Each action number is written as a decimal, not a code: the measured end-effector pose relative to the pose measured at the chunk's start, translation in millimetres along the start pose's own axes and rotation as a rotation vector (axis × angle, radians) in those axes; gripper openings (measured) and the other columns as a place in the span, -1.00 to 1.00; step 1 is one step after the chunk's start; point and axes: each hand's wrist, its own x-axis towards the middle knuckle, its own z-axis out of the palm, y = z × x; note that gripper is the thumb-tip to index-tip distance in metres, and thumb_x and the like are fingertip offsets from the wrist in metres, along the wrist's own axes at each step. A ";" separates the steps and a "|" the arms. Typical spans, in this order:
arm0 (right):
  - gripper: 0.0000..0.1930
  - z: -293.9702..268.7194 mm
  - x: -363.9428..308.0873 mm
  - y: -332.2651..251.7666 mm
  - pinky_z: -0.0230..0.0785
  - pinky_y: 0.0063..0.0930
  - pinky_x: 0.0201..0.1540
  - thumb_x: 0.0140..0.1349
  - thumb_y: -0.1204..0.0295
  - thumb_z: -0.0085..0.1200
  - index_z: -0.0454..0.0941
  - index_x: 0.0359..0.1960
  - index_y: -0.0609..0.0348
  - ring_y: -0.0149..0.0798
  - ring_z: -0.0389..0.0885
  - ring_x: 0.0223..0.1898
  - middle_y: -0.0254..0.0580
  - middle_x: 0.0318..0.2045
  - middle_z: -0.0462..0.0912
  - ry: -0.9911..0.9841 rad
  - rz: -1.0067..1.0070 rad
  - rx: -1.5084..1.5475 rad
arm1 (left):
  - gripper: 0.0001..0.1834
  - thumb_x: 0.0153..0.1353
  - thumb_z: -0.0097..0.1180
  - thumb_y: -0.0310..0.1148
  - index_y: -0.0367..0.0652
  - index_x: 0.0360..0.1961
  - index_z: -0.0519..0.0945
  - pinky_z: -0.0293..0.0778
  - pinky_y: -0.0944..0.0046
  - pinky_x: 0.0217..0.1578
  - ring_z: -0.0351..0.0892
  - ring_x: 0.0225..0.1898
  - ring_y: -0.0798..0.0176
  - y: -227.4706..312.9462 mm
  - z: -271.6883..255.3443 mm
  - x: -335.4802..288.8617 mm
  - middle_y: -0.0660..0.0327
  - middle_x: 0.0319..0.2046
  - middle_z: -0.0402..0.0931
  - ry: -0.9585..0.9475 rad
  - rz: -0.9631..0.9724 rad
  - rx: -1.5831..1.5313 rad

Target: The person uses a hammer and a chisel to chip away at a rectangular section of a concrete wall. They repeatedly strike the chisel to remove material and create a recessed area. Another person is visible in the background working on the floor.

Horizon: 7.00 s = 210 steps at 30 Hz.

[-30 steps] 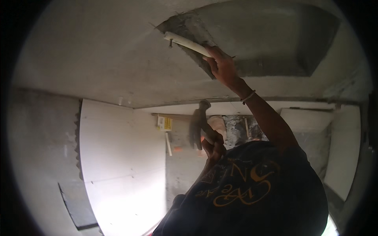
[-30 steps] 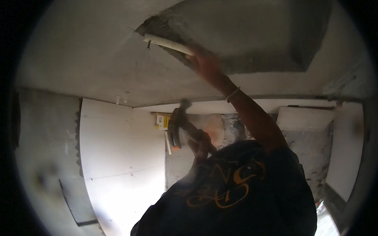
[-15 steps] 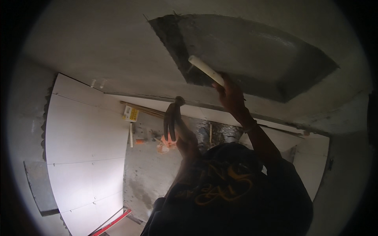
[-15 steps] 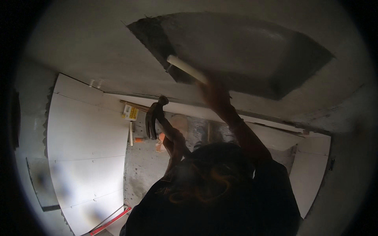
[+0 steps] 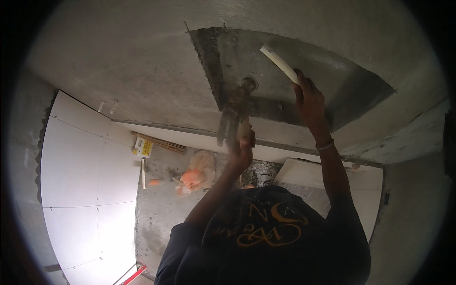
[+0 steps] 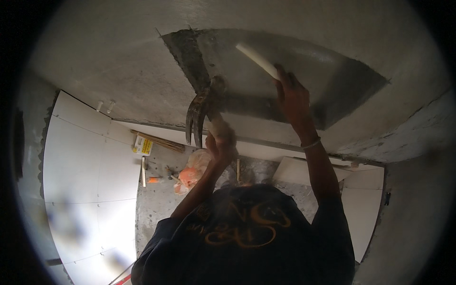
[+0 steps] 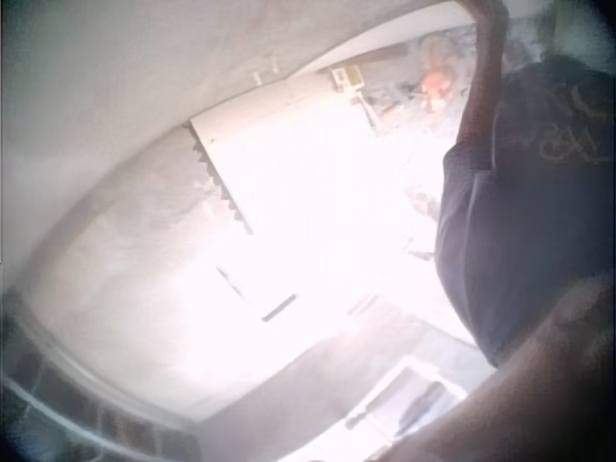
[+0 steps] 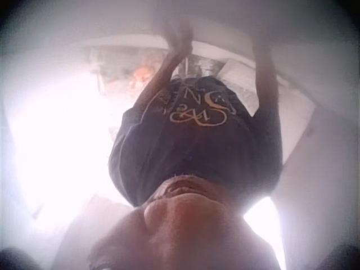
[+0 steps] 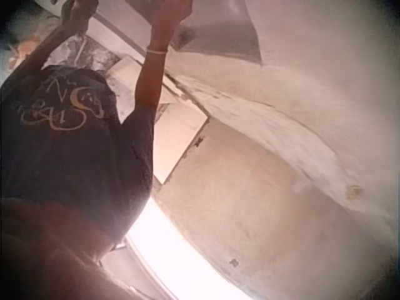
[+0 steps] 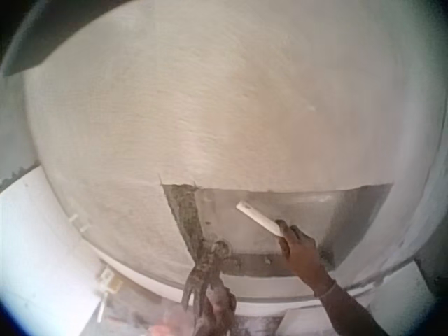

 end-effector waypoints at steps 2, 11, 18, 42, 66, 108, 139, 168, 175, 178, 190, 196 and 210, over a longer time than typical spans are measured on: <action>-0.63 -3.6 0.4 -1.0 0.49 -0.24 -0.42 0.19 0.48 0.06 0.42 0.06 0.00 -0.08 0.60 -0.41 -0.11 -0.37 0.54 0.000 -0.009 -0.019 | -0.44 0.25 -0.10 0.15 -0.23 -0.17 0.41 0.23 0.40 -0.62 0.34 -0.57 0.48 -8.4 3.7 10.4 0.33 -0.55 0.39 -0.041 0.092 -0.027; -0.63 -5.0 -1.0 -4.1 0.47 -0.24 -0.41 0.15 0.50 0.10 0.46 0.03 0.03 -0.09 0.58 -0.42 -0.13 -0.41 0.53 0.040 -0.022 -0.048 | -0.57 0.31 -0.07 -0.13 -0.41 -0.20 0.42 0.36 0.14 -0.60 0.48 -0.62 -0.01 -14.4 12.6 59.4 -0.03 -0.63 0.42 -0.163 0.026 0.527; -0.65 -3.7 0.2 -2.8 0.46 -0.24 -0.37 0.17 0.46 0.08 0.47 0.03 0.02 -0.09 0.58 -0.39 -0.12 -0.37 0.54 0.020 -0.029 -0.066 | -0.52 0.29 -0.07 -0.05 -0.37 -0.17 0.43 0.36 0.11 -0.60 0.49 -0.63 -0.06 -22.1 16.4 52.2 -0.05 -0.66 0.40 -0.106 0.272 0.612; -0.62 -5.3 7.0 -9.4 0.46 -0.22 -0.36 0.18 0.53 0.05 0.41 0.06 0.06 -0.04 0.59 -0.37 -0.06 -0.39 0.53 -0.074 -0.017 -0.166 | -0.35 0.32 -0.27 0.19 -0.31 -0.40 0.41 0.26 0.28 -0.64 0.35 -0.66 0.39 -3.1 23.9 60.8 0.26 -0.71 0.34 -0.076 0.051 0.379; -0.79 -69.8 -271.3 -73.2 0.34 -0.59 -0.42 0.28 0.35 0.03 0.42 -0.23 0.26 -0.49 0.49 -0.47 -0.32 -0.53 0.54 -1.114 0.861 1.037 | -0.75 0.24 0.09 -0.25 -0.12 -0.49 0.36 0.27 0.41 -0.67 0.28 -0.71 0.48 38.0 -24.2 -209.2 0.37 -0.69 0.31 0.675 -0.685 0.037; -0.58 -26.6 96.3 -20.1 0.14 -0.58 -0.57 0.25 0.37 0.09 0.40 0.14 0.17 -0.52 0.47 -0.63 -0.32 -0.48 0.64 -0.061 -0.939 -0.268 | -0.63 0.18 0.20 -0.13 -0.13 -0.55 0.39 0.21 0.37 -0.58 0.24 -0.58 0.48 14.7 118.1 24.2 0.41 -0.64 0.30 0.391 0.125 -0.556; -0.52 124.7 26.0 -55.8 0.36 -0.43 -0.22 0.44 0.12 -0.35 0.23 0.12 0.33 -0.39 0.39 -0.29 -0.16 -0.22 0.42 -0.368 -0.170 0.692 | -0.45 0.18 0.05 0.12 -0.24 -0.53 0.43 0.24 0.36 -0.62 0.31 -0.62 0.44 -4.9 37.1 -22.0 0.33 -0.67 0.35 0.599 -0.124 0.076; -0.63 135.9 29.6 -81.2 0.33 -0.21 -0.15 0.43 0.31 -0.33 0.41 -0.14 0.44 0.00 0.53 -0.28 0.11 -0.33 0.54 -0.113 -0.233 0.757 | -0.54 0.02 0.27 -0.32 -0.26 -0.06 0.43 0.50 0.07 -0.34 0.61 -0.36 -0.10 35.3 -13.3 44.5 -0.03 -0.32 0.54 0.358 0.396 0.742; -0.57 134.5 36.8 -48.7 0.28 -0.17 -0.08 0.41 0.23 -0.28 0.29 -0.01 0.48 0.05 0.48 -0.18 0.20 -0.22 0.49 -0.147 -0.425 0.656 | -0.53 0.00 0.26 -0.37 -0.24 -0.07 0.40 0.47 0.04 -0.33 0.59 -0.29 -0.17 36.3 2.3 49.9 -0.08 -0.35 0.55 0.433 0.450 0.595; -0.56 153.1 29.0 -32.1 0.26 -0.16 -0.05 0.37 0.26 -0.21 0.25 0.06 0.47 0.05 0.46 -0.11 0.22 -0.16 0.47 -0.288 -0.200 0.773 | -0.53 0.02 0.24 -0.33 -0.24 -0.07 0.38 0.46 0.05 -0.36 0.58 -0.30 -0.18 24.2 7.4 52.7 -0.09 -0.38 0.54 0.419 0.519 0.611; -0.62 132.9 39.9 -51.7 0.34 -0.21 -0.27 0.39 0.20 -0.23 0.35 -0.21 0.37 0.02 0.50 -0.36 0.03 -0.39 0.52 -0.244 -0.125 0.767 | -0.62 0.15 0.08 -0.22 -0.29 -0.14 0.37 0.43 -0.02 -0.42 0.53 -0.38 -0.29 7.0 35.1 58.9 -0.16 -0.44 0.51 0.539 0.465 0.577; -0.62 121.1 49.0 -78.9 0.34 -0.18 -0.24 0.42 0.24 -0.31 0.39 -0.25 0.39 0.03 0.49 -0.39 0.07 -0.43 0.52 -0.129 -0.245 0.754 | -0.64 0.14 0.04 -0.27 -0.32 -0.14 0.39 0.42 -0.02 -0.38 0.52 -0.38 -0.28 23.7 17.5 58.7 -0.14 -0.42 0.51 0.404 0.272 0.376; -0.61 128.8 42.5 -74.1 0.26 -0.22 -0.39 0.41 0.25 -0.26 0.38 -0.40 0.38 -0.04 0.42 -0.48 0.06 -0.55 0.44 -0.281 -0.070 0.827 | -0.55 0.09 0.14 -0.29 -0.30 -0.02 0.43 0.43 -0.02 -0.24 0.49 -0.25 -0.19 -24.6 -6.4 44.4 -0.13 -0.14 0.43 0.352 0.314 0.754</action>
